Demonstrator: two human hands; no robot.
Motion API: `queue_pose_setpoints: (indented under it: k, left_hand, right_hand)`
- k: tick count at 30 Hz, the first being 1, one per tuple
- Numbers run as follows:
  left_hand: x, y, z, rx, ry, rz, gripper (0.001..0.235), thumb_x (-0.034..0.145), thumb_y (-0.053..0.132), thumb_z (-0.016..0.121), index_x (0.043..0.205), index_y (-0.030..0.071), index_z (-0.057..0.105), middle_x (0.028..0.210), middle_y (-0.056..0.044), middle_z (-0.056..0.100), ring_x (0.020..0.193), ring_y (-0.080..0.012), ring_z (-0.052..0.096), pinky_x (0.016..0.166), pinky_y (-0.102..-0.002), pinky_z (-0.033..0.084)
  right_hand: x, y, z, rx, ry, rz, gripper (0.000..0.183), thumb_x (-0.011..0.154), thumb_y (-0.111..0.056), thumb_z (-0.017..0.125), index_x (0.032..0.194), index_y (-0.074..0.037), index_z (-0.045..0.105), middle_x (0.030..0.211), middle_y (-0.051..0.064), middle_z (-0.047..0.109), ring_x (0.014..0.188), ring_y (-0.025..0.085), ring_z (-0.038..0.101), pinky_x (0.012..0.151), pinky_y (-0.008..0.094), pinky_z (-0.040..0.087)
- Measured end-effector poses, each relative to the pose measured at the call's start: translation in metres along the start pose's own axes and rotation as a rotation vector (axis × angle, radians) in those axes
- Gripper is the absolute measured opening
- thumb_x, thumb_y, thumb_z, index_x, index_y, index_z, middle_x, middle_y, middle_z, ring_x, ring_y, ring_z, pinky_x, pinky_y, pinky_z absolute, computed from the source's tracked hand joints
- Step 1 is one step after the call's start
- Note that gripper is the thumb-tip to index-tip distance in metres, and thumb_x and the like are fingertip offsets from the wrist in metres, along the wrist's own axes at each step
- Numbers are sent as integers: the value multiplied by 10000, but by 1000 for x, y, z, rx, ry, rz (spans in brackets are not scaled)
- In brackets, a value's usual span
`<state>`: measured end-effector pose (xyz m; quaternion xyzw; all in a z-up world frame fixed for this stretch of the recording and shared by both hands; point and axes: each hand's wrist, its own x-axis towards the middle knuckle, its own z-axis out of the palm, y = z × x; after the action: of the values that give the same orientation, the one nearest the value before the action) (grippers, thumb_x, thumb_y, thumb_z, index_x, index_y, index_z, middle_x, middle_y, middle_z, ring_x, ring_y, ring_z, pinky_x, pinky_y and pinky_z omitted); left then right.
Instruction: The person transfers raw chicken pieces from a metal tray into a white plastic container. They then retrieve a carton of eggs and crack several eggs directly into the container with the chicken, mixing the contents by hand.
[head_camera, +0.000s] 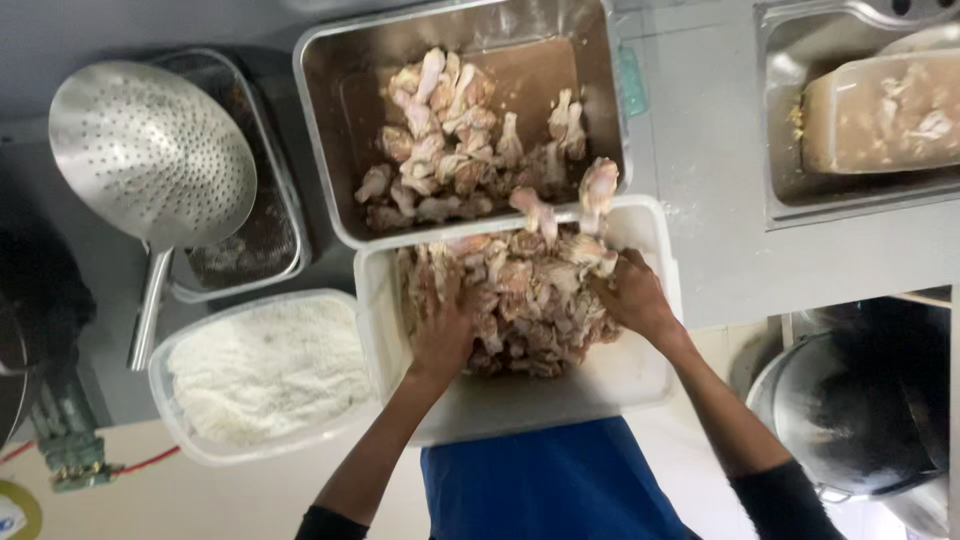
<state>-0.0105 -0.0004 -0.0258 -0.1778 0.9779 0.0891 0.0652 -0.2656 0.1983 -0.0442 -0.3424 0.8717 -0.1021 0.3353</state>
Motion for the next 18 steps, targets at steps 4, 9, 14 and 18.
queue_pose_setpoints:
  k: [4, 9, 14, 18]
  left_hand:
    - [-6, -4, 5, -141, -114, -97, 412, 891, 213, 677, 1285, 139, 579, 1548, -202, 339, 1466, -558, 310, 1112, -677, 356]
    - [19, -9, -3, -478, -78, -56, 653, 1024, 456, 597, 1522, 88, 392, 1593, -222, 338, 1429, -458, 380, 1172, -599, 351]
    - [7, -4, 11, -459, -123, 38, 814, 869, 440, 733, 1555, 188, 375, 1568, -222, 343, 1434, -464, 342, 1168, -592, 271]
    - [-29, -2, 14, -322, -258, 72, 849, 760, 276, 802, 1522, 249, 430, 1528, -174, 439, 1406, -427, 411, 1178, -568, 239]
  right_hand:
    - [15, -30, 35, 60, 70, 126, 518, 952, -247, 620, 1398, -7, 511, 1425, 235, 513, 1292, 384, 539, 1075, 643, 414]
    - [-8, -77, 56, -307, 109, -183, 485, 949, -227, 626, 1386, -68, 489, 1494, 222, 417, 1370, 478, 405, 1084, 721, 362]
    - [-59, -61, 57, -251, -37, -285, 466, 910, -241, 645, 1340, -110, 523, 1538, 280, 318, 1381, 514, 331, 1022, 742, 348]
    - [-59, -49, 56, -302, -92, -310, 390, 880, -220, 654, 1254, -191, 550, 1602, 210, 303, 1481, 488, 281, 1149, 711, 276]
